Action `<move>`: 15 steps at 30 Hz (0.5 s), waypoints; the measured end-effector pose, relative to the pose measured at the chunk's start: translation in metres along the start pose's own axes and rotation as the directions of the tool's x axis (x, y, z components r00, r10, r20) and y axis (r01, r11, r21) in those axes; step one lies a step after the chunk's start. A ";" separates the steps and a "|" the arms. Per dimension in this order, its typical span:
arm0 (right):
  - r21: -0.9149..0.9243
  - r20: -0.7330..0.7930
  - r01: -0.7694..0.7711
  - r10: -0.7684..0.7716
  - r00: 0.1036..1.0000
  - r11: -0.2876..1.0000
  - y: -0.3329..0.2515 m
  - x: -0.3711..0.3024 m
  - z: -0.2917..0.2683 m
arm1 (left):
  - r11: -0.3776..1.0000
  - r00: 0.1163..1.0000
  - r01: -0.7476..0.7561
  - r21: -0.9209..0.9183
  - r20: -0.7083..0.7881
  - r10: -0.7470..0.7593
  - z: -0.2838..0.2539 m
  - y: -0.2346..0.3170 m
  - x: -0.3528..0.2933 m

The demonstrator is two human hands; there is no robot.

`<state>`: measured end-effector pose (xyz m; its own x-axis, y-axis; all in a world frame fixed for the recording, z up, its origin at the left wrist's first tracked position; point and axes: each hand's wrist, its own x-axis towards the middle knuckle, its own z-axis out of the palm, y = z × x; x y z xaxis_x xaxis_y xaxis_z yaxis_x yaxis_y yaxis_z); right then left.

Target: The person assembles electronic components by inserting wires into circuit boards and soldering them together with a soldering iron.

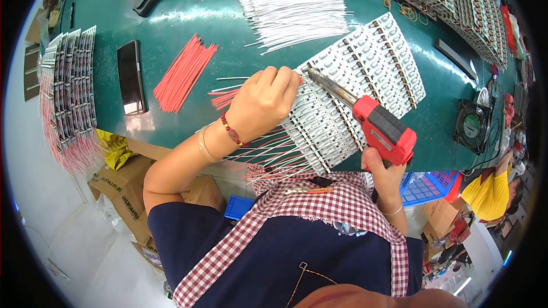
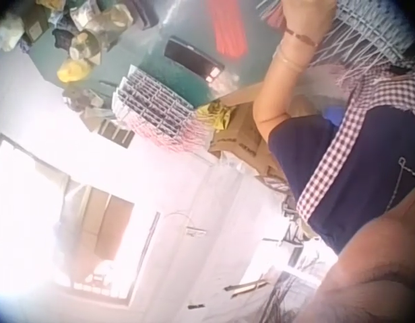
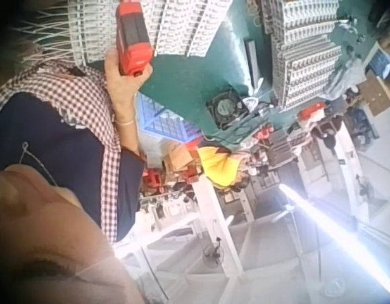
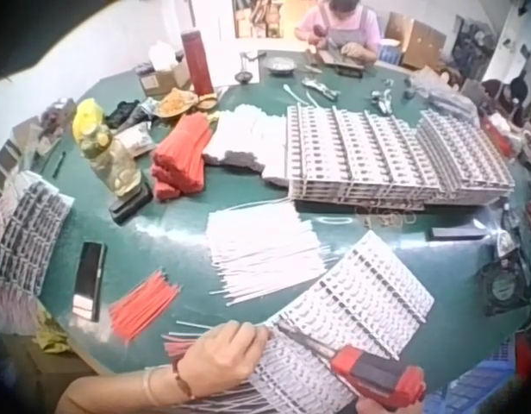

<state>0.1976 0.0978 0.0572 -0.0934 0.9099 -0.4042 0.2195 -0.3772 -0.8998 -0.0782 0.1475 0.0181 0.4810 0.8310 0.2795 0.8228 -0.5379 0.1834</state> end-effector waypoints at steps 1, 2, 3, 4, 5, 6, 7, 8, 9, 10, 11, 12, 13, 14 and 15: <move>0.009 -0.017 -0.019 0.019 1.000 1.000 -0.003 0.000 0.001 | 1.000 1.000 0.002 -0.004 0.001 -0.002 0.000 0.001 0.000; 0.008 -0.015 -0.020 0.020 1.000 1.000 -0.005 -0.001 0.002 | 1.000 1.000 0.005 -0.008 0.003 -0.005 0.000 0.001 0.000; -0.025 -0.013 -0.046 0.046 0.999 0.999 -0.006 -0.001 0.002 | 1.000 1.000 0.008 -0.009 0.003 -0.008 0.000 0.002 0.000; -0.057 -0.011 -0.072 0.071 0.997 0.996 -0.006 -0.002 0.002 | 1.000 1.000 0.007 0.002 0.009 -0.007 0.000 0.002 0.001; -0.058 -0.009 -0.071 0.071 0.997 0.996 -0.005 -0.002 0.002 | 1.000 1.000 0.006 0.013 0.015 -0.006 0.000 0.003 0.001; -0.086 -0.012 -0.041 0.040 0.999 0.995 -0.002 -0.002 0.001 | 1.000 1.000 0.008 0.014 0.016 -0.008 0.000 0.003 0.001; -0.113 -0.015 -0.012 0.010 1.000 0.993 0.000 -0.002 0.000 | 1.000 1.000 0.002 0.017 0.012 -0.003 0.000 0.003 0.001; -0.113 -0.014 -0.012 0.010 1.000 0.994 0.001 -0.003 0.000 | 1.000 1.000 -0.003 0.021 0.009 0.003 0.000 0.003 0.002; -0.124 -0.041 0.044 -0.050 0.998 0.991 0.001 -0.005 0.000 | 1.000 1.000 -0.003 0.021 0.010 0.003 -0.001 0.004 0.001; -0.138 -0.067 0.100 -0.110 0.992 0.985 0.002 -0.006 0.000 | 0.999 1.000 -0.003 0.033 0.017 0.002 -0.001 0.004 0.001; -0.137 -0.067 0.101 -0.111 0.992 0.985 0.001 -0.006 0.000 | 0.999 1.000 -0.002 0.045 0.025 0.001 -0.001 0.005 0.001; -0.094 -0.063 0.087 -0.093 0.994 0.992 0.000 -0.006 -0.001 | 0.999 1.000 -0.002 0.045 0.025 0.001 -0.001 0.005 0.001; -0.051 -0.059 0.072 -0.075 0.995 0.996 -0.003 -0.007 -0.001 | 0.999 1.000 -0.002 0.040 0.016 0.001 0.000 0.005 0.001; -0.051 -0.060 0.072 -0.075 0.995 0.996 -0.007 -0.008 -0.001 | 0.999 1.000 -0.001 0.035 0.007 0.000 0.000 0.004 0.001; 0.018 -0.007 0.027 -0.026 1.000 0.999 -0.014 -0.009 -0.001 | 0.999 1.000 -0.001 0.035 0.007 0.001 0.000 0.005 0.001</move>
<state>0.1964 0.0950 0.0731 -0.0919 0.9208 -0.3791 0.1994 -0.3560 -0.9130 -0.0742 0.1456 0.0191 0.4841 0.8313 0.2730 0.8322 -0.5338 0.1497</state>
